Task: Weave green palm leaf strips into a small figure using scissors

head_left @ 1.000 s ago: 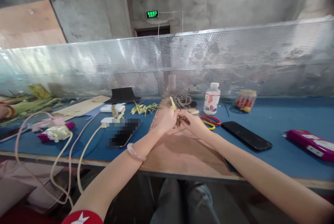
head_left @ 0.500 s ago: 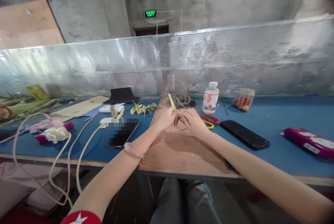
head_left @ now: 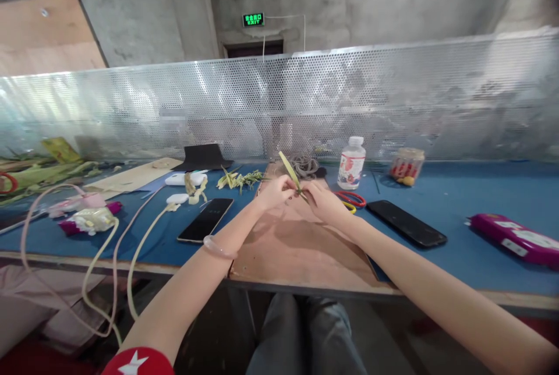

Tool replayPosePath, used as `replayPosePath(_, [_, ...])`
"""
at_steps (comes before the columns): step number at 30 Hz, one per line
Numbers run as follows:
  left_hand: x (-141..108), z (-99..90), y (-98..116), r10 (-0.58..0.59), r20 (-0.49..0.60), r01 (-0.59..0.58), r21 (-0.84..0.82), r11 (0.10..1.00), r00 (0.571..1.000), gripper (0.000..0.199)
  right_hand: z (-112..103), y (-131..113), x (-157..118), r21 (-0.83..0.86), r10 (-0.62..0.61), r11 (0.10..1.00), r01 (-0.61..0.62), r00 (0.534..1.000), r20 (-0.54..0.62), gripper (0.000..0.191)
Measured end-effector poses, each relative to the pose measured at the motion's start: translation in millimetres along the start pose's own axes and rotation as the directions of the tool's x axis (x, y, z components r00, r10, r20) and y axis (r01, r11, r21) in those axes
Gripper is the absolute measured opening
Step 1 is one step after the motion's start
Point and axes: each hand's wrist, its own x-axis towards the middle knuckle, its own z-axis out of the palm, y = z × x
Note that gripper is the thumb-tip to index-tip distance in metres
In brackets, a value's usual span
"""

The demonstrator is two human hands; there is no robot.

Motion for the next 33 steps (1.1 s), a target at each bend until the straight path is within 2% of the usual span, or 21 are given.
replayPosePath(3, [-1.2, -2.4, 3.1, 0.067, 0.042, -0.069, 0.068, 0.995, 0.997, 0.007, -0.7, 1.1, -1.9, -0.071, 0.037, 0.997, -0.036, 0.999, 0.017, 0.02])
replayPosePath(6, [-2.6, -2.7, 7.6, 0.076, 0.05, -0.083, 0.154, 0.985, 0.996, 0.007, 0.0, 4.4, -2.4, -0.08, 0.025, 0.997, -0.024, 1.0, 0.014, 0.02])
replayPosePath(10, [-3.7, -2.0, 11.5, 0.087, 0.035, -0.093, 0.253, 0.963, 0.996, 0.01, 1.4, 6.9, -2.0, -0.037, 0.003, 0.999, -0.002, 1.0, 0.019, 0.018])
replayPosePath(16, [-3.7, -2.3, 10.2, 0.105, 0.033, -0.11, 0.285, 0.952, 0.994, 0.014, -1.0, 4.7, -0.9, 0.044, 0.003, 0.999, -0.004, 1.0, 0.028, 0.019])
replayPosePath(20, [-4.1, -1.3, 7.1, 0.095, 0.013, -0.095, 0.206, 0.974, 0.995, 0.015, -2.8, 3.9, -0.4, 0.105, 0.046, 0.993, -0.046, 0.999, 0.002, 0.02])
replayPosePath(23, [-4.2, 0.7, 7.4, 0.011, -0.006, -0.011, 0.047, 0.999, 1.0, 0.017, -4.3, 2.7, -0.5, 0.172, 0.083, 0.982, -0.08, 0.997, -0.008, 0.021])
replayPosePath(27, [-4.9, 2.1, 13.6, -0.118, 0.087, 0.128, -0.123, 0.984, 0.989, 0.02, -4.2, 1.6, -1.0, 0.191, 0.128, 0.974, -0.124, 0.992, -0.012, 0.023])
replayPosePath(33, [-7.3, -0.3, 19.6, -0.138, 0.095, 0.15, -0.128, 0.98, 0.986, 0.029, -6.3, -1.7, -1.5, 0.16, 0.143, 0.978, -0.137, 0.99, -0.021, 0.024])
